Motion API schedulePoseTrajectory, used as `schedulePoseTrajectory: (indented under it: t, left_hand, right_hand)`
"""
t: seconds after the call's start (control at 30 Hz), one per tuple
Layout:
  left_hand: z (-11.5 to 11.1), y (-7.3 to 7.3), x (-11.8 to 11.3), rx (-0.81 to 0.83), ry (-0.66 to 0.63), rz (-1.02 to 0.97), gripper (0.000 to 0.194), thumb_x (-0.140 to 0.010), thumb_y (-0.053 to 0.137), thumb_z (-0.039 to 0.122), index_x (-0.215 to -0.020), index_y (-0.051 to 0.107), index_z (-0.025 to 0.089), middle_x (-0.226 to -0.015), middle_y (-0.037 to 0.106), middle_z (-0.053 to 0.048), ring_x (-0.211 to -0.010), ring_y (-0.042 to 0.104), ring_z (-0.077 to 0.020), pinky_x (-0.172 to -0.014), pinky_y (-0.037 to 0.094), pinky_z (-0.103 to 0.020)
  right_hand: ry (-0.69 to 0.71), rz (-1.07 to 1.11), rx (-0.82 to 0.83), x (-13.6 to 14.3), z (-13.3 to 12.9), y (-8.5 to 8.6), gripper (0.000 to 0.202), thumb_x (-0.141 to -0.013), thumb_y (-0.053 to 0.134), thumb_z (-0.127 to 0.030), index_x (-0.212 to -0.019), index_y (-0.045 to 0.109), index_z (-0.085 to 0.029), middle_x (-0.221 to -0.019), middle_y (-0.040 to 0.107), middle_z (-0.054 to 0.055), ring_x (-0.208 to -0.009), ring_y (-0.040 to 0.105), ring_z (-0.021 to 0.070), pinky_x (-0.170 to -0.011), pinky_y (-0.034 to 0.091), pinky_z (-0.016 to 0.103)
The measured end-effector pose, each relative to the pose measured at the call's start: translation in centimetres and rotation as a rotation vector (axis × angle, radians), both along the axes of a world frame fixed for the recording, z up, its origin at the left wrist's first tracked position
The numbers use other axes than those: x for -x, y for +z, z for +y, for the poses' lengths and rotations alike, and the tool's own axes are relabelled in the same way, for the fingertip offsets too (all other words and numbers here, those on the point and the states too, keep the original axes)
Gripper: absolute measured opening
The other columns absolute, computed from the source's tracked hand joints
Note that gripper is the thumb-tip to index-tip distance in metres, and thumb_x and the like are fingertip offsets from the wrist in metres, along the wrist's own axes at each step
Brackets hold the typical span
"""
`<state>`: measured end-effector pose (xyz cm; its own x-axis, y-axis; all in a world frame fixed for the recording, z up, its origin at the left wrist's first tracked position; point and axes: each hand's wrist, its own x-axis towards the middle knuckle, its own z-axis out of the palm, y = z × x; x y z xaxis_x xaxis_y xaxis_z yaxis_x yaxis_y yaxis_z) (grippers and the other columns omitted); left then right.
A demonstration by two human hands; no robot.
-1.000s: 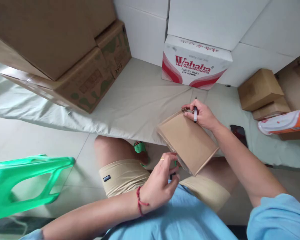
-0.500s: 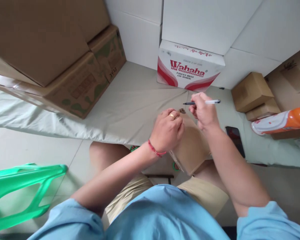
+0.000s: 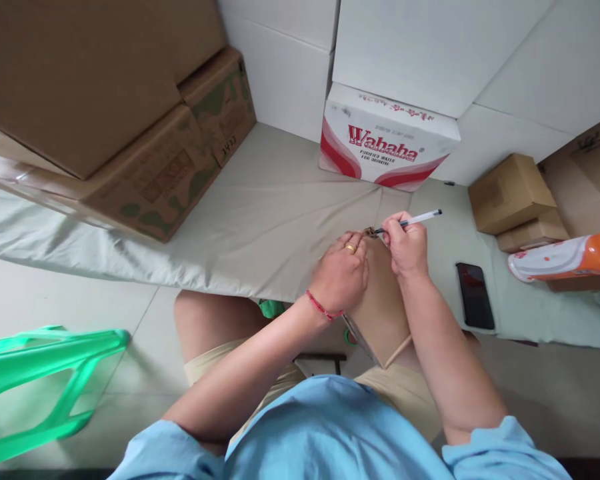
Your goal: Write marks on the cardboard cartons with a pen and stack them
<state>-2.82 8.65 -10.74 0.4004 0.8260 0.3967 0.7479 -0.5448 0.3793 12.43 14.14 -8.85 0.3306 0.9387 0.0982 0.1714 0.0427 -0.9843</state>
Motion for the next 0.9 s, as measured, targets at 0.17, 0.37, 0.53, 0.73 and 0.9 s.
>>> schedulePoseTrajectory:
  t: [0.17, 0.37, 0.53, 0.73, 0.9]
  left_hand:
    - [0.14, 0.35, -0.2, 0.04, 0.016, -0.001, 0.041, -0.106, 0.048, 0.015, -0.139, 0.068, 0.002, -0.147, 0.07, -0.025, -0.14, 0.067, -0.0333, -0.122, 0.054, -0.048]
    - [0.2, 0.85, -0.28, 0.047, 0.03, 0.023, 0.039, -0.106, 0.051, 0.016, -0.136, 0.07, 0.0, -0.143, 0.072, -0.026, -0.134, 0.07, -0.0345, -0.118, 0.056, -0.048]
    - [0.23, 0.93, -0.23, 0.067, 0.025, 0.014, 0.04, -0.105, 0.051, 0.015, -0.137, 0.07, 0.0, -0.143, 0.072, -0.025, -0.134, 0.07, -0.0345, -0.118, 0.056, -0.049]
    - [0.25, 0.7, -0.22, 0.046, 0.027, 0.001, 0.041, -0.104, 0.051, 0.015, -0.136, 0.071, -0.001, -0.142, 0.073, -0.025, -0.133, 0.071, -0.0351, -0.118, 0.057, -0.051]
    - [0.23, 0.67, -0.24, 0.047, 0.034, -0.009, 0.041, -0.104, 0.052, 0.016, -0.137, 0.071, 0.001, -0.142, 0.073, -0.025, -0.133, 0.071, -0.0341, -0.118, 0.057, -0.05]
  right_hand:
    - [0.016, -0.095, 0.011, -0.04, -0.13, -0.3, 0.009, -0.078, 0.067, -0.029, -0.072, 0.066, -0.022, -0.054, 0.055, -0.006, -0.052, 0.047, 0.0104, -0.054, 0.034, 0.024]
    - [0.055, -0.191, 0.005, -0.18, -0.21, -0.34, 0.009, -0.081, 0.066, -0.031, -0.078, 0.067, -0.023, -0.057, 0.058, -0.006, -0.054, 0.051, 0.0112, -0.058, 0.037, 0.026]
    - [0.064, -0.225, 0.031, -0.28, -0.07, -0.56, 0.01, -0.081, 0.065, -0.032, -0.079, 0.068, -0.023, -0.057, 0.058, -0.006, -0.053, 0.051, 0.0119, -0.058, 0.038, 0.026]
    - [0.053, -0.293, 0.032, -0.56, -0.07, -0.86, 0.013, -0.082, 0.064, -0.034, -0.074, 0.063, -0.024, -0.055, 0.054, -0.006, -0.053, 0.047, 0.0121, -0.056, 0.035, 0.026]
    - [-0.008, -0.314, 0.022, -0.56, 0.03, -0.84, 0.015, -0.08, 0.063, -0.033, -0.069, 0.057, -0.024, -0.053, 0.048, -0.007, -0.053, 0.042, 0.0121, -0.055, 0.033, 0.026]
